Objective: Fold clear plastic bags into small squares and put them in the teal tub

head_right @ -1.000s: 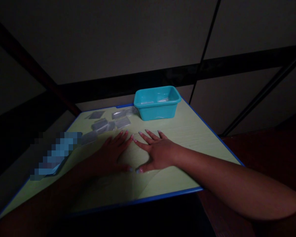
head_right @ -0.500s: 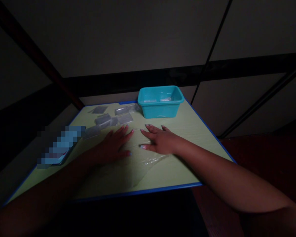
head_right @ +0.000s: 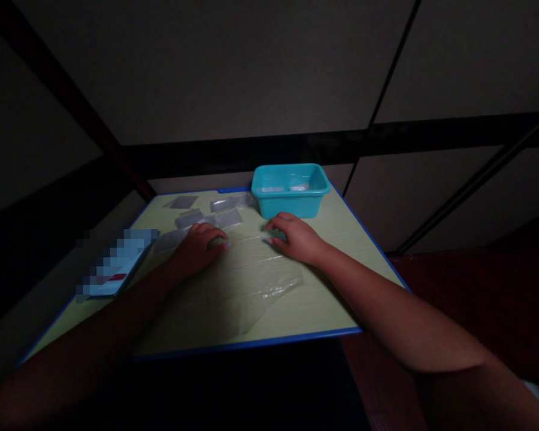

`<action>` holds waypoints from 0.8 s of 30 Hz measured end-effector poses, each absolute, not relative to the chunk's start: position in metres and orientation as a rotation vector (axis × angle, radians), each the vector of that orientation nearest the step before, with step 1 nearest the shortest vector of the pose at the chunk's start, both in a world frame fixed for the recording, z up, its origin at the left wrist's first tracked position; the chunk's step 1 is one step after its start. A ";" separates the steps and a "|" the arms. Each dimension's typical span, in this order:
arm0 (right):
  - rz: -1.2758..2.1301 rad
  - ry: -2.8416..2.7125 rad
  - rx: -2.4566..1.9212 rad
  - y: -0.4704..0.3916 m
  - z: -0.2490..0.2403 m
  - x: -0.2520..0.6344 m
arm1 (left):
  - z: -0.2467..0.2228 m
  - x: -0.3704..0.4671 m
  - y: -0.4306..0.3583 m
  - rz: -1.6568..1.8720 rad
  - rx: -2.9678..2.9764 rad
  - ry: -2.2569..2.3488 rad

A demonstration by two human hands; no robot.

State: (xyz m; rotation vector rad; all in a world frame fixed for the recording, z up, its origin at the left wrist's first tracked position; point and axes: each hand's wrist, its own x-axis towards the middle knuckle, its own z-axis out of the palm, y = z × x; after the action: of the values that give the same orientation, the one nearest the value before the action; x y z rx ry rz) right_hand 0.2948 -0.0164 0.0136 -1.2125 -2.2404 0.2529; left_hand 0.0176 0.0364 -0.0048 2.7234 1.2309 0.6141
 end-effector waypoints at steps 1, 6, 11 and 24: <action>0.283 -2.291 -1.176 -0.018 0.014 0.294 | -0.005 0.018 0.036 0.626 2.721 1.261; 0.517 -2.625 -1.220 -0.033 0.016 0.284 | -0.006 0.017 0.036 0.629 2.723 1.491; 0.719 -2.819 -1.275 -0.046 0.024 0.279 | -0.005 0.015 0.036 0.596 2.685 1.685; 0.540 -2.678 -1.343 -0.043 0.035 0.277 | -0.015 0.011 0.047 0.652 2.643 1.605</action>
State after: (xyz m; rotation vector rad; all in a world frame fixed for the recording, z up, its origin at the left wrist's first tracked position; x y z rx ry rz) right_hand 0.2773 -0.0425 0.0354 -1.3434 -2.6778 0.5396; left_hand 0.0112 0.0473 -0.0147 2.6430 1.6051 0.6523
